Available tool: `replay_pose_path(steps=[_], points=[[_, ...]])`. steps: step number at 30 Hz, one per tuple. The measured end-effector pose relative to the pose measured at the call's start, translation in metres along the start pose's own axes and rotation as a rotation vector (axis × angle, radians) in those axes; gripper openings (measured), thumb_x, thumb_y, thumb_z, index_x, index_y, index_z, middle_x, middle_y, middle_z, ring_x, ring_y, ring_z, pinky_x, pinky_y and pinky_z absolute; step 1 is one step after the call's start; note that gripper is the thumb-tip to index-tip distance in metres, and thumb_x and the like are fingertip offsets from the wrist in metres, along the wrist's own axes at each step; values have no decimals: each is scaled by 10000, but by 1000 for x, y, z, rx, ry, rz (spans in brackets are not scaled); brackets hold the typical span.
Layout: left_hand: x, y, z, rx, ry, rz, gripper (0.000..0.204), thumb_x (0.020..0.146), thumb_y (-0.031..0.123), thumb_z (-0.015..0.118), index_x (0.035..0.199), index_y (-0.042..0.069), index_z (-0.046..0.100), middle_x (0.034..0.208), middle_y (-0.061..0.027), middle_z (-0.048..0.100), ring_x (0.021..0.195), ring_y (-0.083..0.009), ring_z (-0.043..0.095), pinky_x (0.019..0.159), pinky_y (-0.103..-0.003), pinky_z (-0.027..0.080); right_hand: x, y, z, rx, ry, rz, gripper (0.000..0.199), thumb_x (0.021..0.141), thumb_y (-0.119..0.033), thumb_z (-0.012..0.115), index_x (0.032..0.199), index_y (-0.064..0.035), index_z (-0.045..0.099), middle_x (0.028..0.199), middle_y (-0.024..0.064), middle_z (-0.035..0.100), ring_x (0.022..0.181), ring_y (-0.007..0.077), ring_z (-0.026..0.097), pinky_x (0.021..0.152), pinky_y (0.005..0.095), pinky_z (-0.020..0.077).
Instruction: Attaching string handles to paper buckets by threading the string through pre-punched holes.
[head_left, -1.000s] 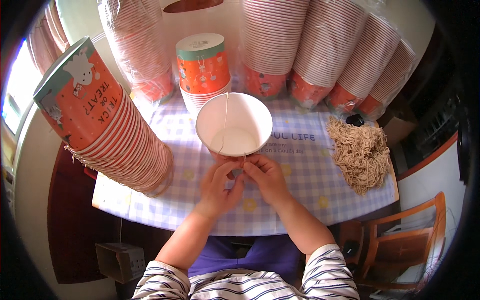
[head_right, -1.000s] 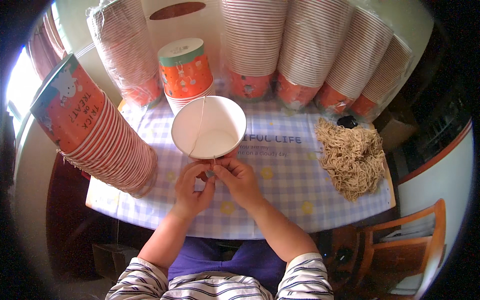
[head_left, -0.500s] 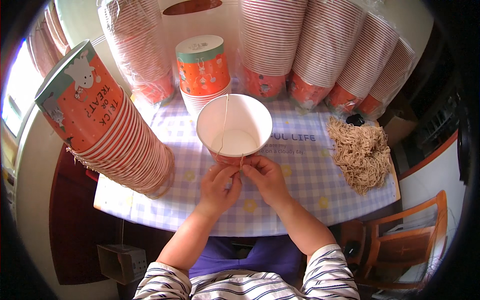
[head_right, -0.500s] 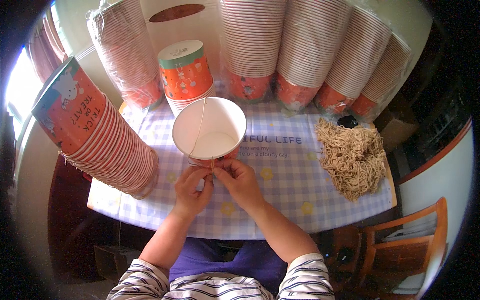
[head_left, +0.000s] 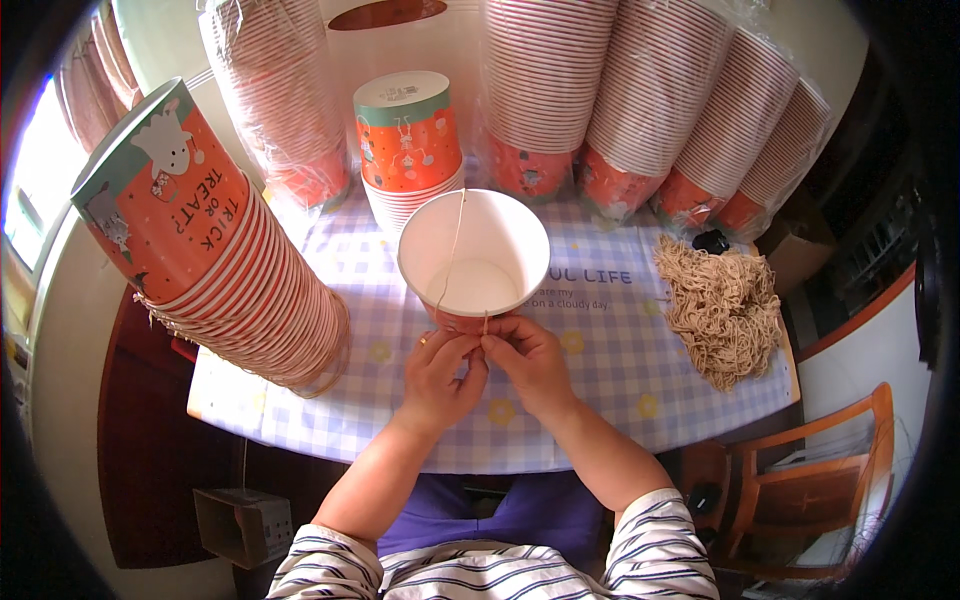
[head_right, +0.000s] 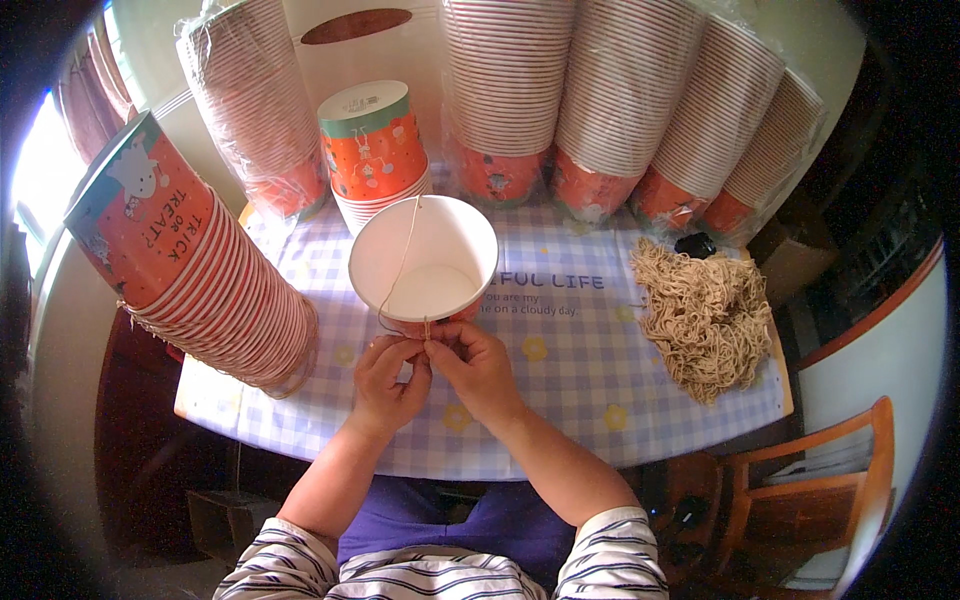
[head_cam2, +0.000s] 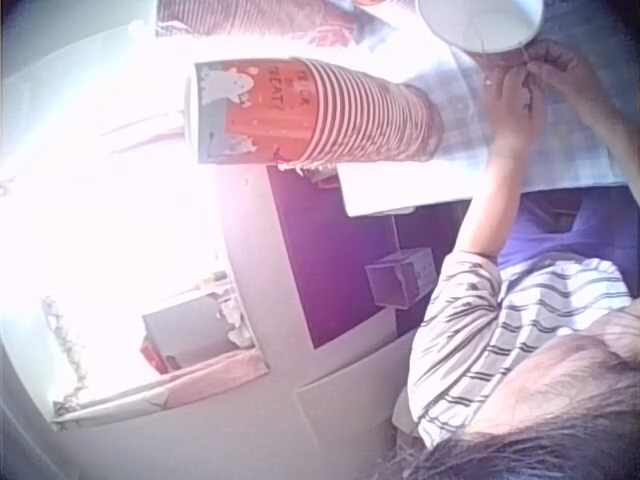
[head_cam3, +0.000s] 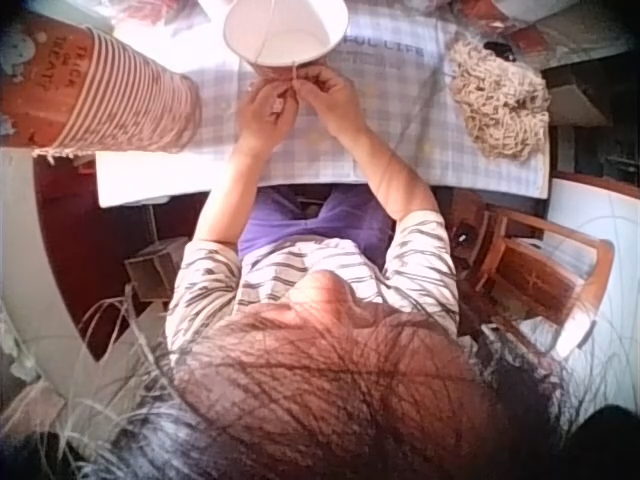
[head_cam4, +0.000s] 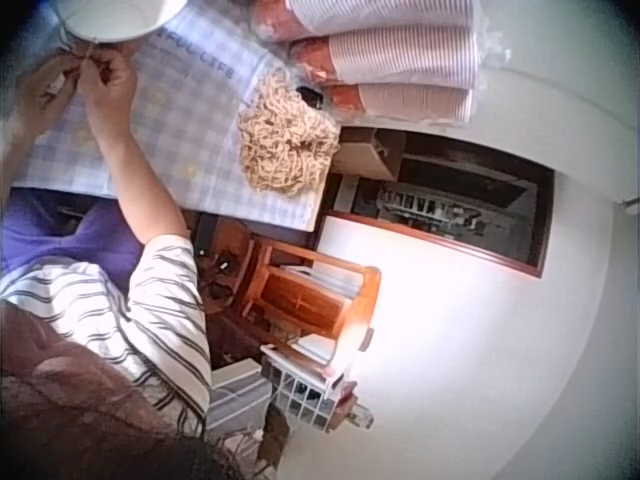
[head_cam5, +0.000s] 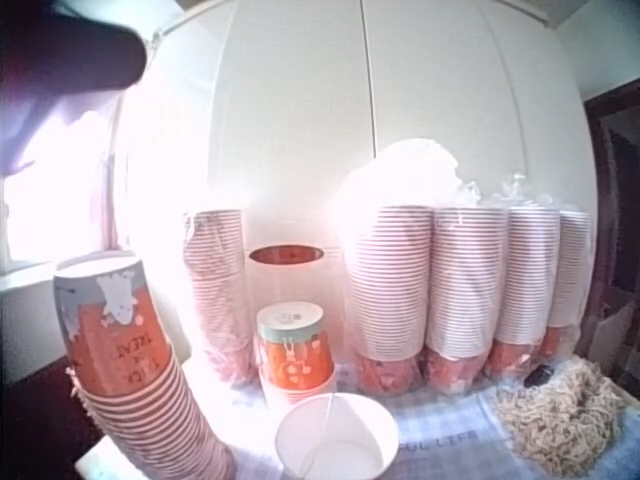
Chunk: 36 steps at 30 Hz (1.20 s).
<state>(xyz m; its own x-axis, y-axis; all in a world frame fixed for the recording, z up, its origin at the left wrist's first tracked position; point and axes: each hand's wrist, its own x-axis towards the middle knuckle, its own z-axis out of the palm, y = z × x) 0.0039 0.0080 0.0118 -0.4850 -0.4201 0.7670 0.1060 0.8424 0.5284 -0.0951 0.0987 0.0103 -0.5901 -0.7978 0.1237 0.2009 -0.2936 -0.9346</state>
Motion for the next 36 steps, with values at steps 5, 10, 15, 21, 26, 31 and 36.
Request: replay_pose_path(steps=[5,10,15,21,26,31,36], points=[[1,-1,0,26,-13,31,182,680,-17,630,851,44,612,804,-97,635,704,-284,604,631,-367,459,-3,3,3,-47,81,14,108,875,-66,610,957,-2,635,839,18,645,739,59,572,646,209,469],[1,-1,-1,78,-31,61,179,669,-5,626,835,56,601,788,-83,626,695,-271,598,625,-364,447,-4,2,8,-25,128,10,95,874,-76,615,923,-1,645,805,17,644,712,54,567,620,209,460],[3,0,-2,88,-60,93,170,655,-4,625,806,66,591,766,-66,620,677,-252,592,609,-364,437,0,-1,14,-48,203,-1,147,876,-140,630,883,4,663,736,5,634,674,34,540,577,196,425],[3,-1,1,83,-43,109,175,639,-14,616,790,70,589,741,-55,611,656,-243,583,595,-357,430,4,-5,16,-90,249,-7,178,867,-162,636,855,12,671,708,7,636,637,42,547,545,202,419],[1,-2,1,81,-34,108,168,631,-14,617,774,68,589,725,-57,602,645,-243,576,592,-357,427,7,-5,16,-97,245,1,188,859,-167,639,820,14,672,663,14,634,597,50,553,525,207,421],[2,-1,0,82,-33,111,159,627,-12,618,761,69,589,712,-58,596,636,-241,572,593,-356,427,8,-7,19,-121,265,6,194,851,-165,643,775,11,670,612,16,618,561,48,546,501,211,418],[3,-1,-1,80,-29,127,155,623,-10,618,753,69,590,709,-57,596,632,-238,572,591,-355,425,9,-7,19,-108,270,-12,191,853,-159,643,760,7,666,602,12,604,544,43,525,484,213,409]])
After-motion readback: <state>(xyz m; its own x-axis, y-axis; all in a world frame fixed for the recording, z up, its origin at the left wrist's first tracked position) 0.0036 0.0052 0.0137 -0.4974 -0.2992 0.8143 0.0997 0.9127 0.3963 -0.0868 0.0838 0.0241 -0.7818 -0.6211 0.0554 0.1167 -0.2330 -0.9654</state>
